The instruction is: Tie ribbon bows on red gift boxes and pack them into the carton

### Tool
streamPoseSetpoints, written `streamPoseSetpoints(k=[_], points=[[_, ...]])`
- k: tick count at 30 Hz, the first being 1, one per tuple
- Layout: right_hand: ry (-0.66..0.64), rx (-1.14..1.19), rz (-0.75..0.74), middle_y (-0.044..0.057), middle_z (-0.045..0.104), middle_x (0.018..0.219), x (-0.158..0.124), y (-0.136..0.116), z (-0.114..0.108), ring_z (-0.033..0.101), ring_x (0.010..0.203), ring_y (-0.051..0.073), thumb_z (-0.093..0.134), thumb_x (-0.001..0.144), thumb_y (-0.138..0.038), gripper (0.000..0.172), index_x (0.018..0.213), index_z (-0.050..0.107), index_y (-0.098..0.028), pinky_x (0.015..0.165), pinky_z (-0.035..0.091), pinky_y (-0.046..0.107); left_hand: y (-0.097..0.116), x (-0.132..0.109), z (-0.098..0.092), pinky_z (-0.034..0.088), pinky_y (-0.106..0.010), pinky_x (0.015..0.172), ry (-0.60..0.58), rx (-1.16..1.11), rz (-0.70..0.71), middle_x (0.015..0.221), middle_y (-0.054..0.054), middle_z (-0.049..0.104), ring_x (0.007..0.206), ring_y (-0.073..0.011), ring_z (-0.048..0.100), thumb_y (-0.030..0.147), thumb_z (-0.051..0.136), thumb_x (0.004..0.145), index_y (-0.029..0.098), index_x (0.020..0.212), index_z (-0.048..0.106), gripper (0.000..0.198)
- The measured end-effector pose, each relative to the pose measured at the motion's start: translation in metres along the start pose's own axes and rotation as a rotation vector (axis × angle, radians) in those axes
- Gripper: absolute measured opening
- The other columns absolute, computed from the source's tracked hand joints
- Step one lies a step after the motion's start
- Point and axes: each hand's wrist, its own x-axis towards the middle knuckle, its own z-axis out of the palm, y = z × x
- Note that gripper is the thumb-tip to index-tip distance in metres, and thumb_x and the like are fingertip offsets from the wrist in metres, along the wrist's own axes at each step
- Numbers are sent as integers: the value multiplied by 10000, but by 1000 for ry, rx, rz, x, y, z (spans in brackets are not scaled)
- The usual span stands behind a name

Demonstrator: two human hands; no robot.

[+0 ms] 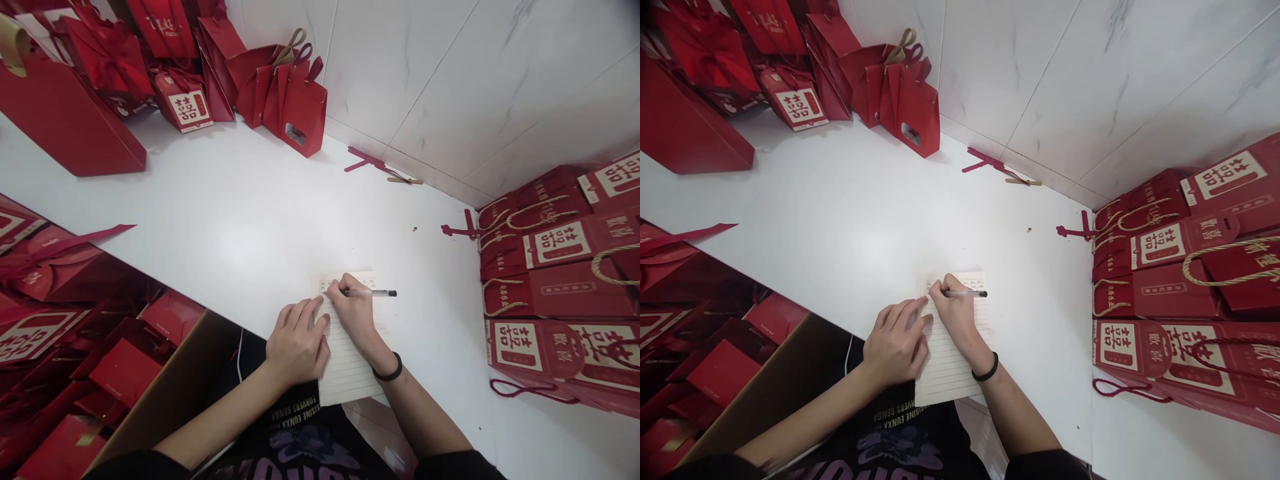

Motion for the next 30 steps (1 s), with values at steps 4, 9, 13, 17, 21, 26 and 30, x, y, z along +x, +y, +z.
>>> streamPoseSetpoints(k=[4, 9, 13, 17, 21, 26, 30], points=[[-2, 2, -13, -75, 232, 492, -1, -1, 0, 244, 468, 82, 469, 752, -255, 322, 545, 226, -209, 444, 240, 219, 0, 0, 0, 393, -427, 878, -10, -2, -4, 1189, -171, 584, 1061, -294, 525, 218, 506, 729, 130, 950, 632, 269], [10, 2, -8, -70, 232, 503, -2, -2, -1, 246, 476, 87, 464, 770, -266, 330, 552, 221, -213, 448, 246, 224, 0, -1, 0, 389, -431, 879, -6, -5, -6, 1189, -166, 583, 1061, -296, 526, 214, 503, 729, 135, 946, 632, 264], [16, -9, -11, -70, 223, 506, -2, 0, -1, 235, 482, 89, 461, 763, -254, 325, 560, 211, -212, 450, 240, 225, 0, 0, 0, 392, -427, 869, 0, 1, -3, 1182, -165, 588, 1051, -294, 529, 218, 503, 732, 135, 933, 633, 254], [0, 6, -20, -72, 214, 507, -3, 0, -1, 226, 480, 87, 456, 744, -230, 311, 563, 204, -211, 449, 235, 222, 0, 0, 0, 391, -427, 868, 8, 4, 0, 1179, -173, 589, 1052, -293, 526, 211, 500, 732, 122, 933, 631, 256], [17, 70, -9, -74, 239, 495, -3, -2, -1, 254, 472, 88, 480, 744, -237, 322, 545, 227, -213, 445, 251, 219, -1, 0, 0, 391, -427, 865, 9, -8, -2, 1178, -175, 586, 1052, -296, 524, 214, 509, 722, 120, 934, 630, 262], [218, 241, 38, -61, 426, 509, 6, 1, -11, 368, 435, 90, 536, 818, -405, 313, 616, 415, -199, 441, 330, 221, 2, -6, 2, 393, -440, 874, -13, -31, -27, 1188, -158, 578, 1055, -295, 520, 210, 511, 728, 134, 956, 626, 266], [216, 82, -12, -8, 566, 681, 12, 13, -36, 425, 409, 99, 555, 817, -483, 296, 865, 545, -191, 406, 374, 240, 0, 3, -7, 399, -451, 918, -78, -217, -137, 1191, -129, 581, 1091, -290, 508, 223, 531, 728, 165, 947, 623, 245]])
